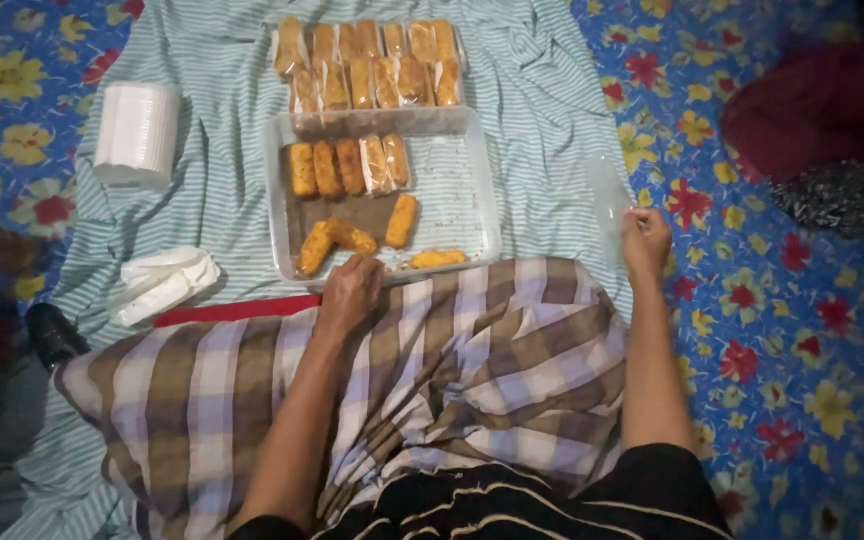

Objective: Individually wrapping rectangular snacks in plastic sheets and organizing them in a plastic container.

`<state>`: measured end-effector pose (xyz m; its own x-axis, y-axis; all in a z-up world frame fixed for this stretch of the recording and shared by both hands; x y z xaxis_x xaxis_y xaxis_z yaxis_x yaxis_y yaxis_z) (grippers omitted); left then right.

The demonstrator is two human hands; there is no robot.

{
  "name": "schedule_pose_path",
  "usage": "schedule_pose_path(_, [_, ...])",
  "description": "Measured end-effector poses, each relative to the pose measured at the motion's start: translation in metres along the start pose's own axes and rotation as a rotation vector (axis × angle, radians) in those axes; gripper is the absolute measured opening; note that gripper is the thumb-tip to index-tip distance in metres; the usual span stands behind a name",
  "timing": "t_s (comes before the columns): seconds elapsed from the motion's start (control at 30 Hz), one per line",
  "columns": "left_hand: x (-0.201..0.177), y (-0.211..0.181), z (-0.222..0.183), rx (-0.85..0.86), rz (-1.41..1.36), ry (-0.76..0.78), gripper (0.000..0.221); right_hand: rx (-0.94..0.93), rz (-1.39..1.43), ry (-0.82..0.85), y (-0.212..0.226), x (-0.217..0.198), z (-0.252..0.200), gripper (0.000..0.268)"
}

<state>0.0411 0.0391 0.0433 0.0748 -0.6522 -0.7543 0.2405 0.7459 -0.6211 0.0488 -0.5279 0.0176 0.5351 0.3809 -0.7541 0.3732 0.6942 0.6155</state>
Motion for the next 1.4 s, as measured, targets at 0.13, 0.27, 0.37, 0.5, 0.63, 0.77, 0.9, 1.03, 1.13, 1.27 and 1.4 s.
schedule_pose_path(0.13, [-0.011,-0.011,0.000,-0.021,-0.063,-0.029,0.004,0.014,0.342,-0.050,0.068,-0.031,-0.040,0.012])
schedule_pose_path(0.27, [-0.007,-0.006,0.000,-0.033,-0.145,-0.042,0.017,0.191,1.072,-0.055,0.166,-0.055,-0.091,0.012])
schedule_pose_path(0.37, [-0.009,-0.005,-0.002,-0.037,-0.301,-0.050,0.022,0.077,0.959,-0.004,0.162,-0.032,-0.111,0.001])
schedule_pose_path(0.5, [0.000,-0.005,-0.009,-0.234,-0.634,0.023,0.013,-0.303,0.542,0.120,0.214,-0.022,-0.155,0.005])
schedule_pose_path(0.63, [0.027,-0.006,-0.025,-0.496,-0.981,0.182,0.022,-0.420,0.514,0.173,0.243,0.014,-0.199,0.007])
schedule_pose_path(0.77, [0.045,-0.003,-0.027,-0.583,-1.312,0.408,0.058,-0.610,0.331,0.282,0.297,0.014,-0.244,0.006])
schedule_pose_path(0.9, [0.065,0.011,-0.024,-0.662,-1.353,0.433,0.090,-0.640,0.391,0.390,0.319,0.021,-0.267,0.007])
schedule_pose_path(1.03, [0.068,0.016,-0.026,-0.656,-1.318,0.362,0.085,-0.640,0.376,0.422,0.321,0.024,-0.271,0.008])
schedule_pose_path(1.13, [0.070,0.022,-0.026,-0.672,-1.312,0.339,0.080,-0.546,0.388,0.432,0.307,0.032,-0.266,0.009])
schedule_pose_path(1.27, [0.039,0.006,-0.027,-0.777,-1.312,0.311,0.067,-0.296,0.666,0.374,0.280,0.036,-0.248,0.007])
schedule_pose_path(1.4, [0.011,-0.005,-0.029,-0.831,-1.336,0.263,0.062,0.141,1.073,0.260,0.251,0.037,-0.230,0.003])
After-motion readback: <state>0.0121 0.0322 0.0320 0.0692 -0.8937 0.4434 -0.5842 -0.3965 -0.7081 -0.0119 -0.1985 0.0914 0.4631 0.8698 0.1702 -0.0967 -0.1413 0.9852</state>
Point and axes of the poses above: each hand's wrist, its own z-axis towards the middle knuckle, its own x-axis out of the palm, y = z × x, the point moved 5 cm from there along z, towards the middle knuckle, and after that the axes turned 12 degrees about -x, right-handed, at the moved point
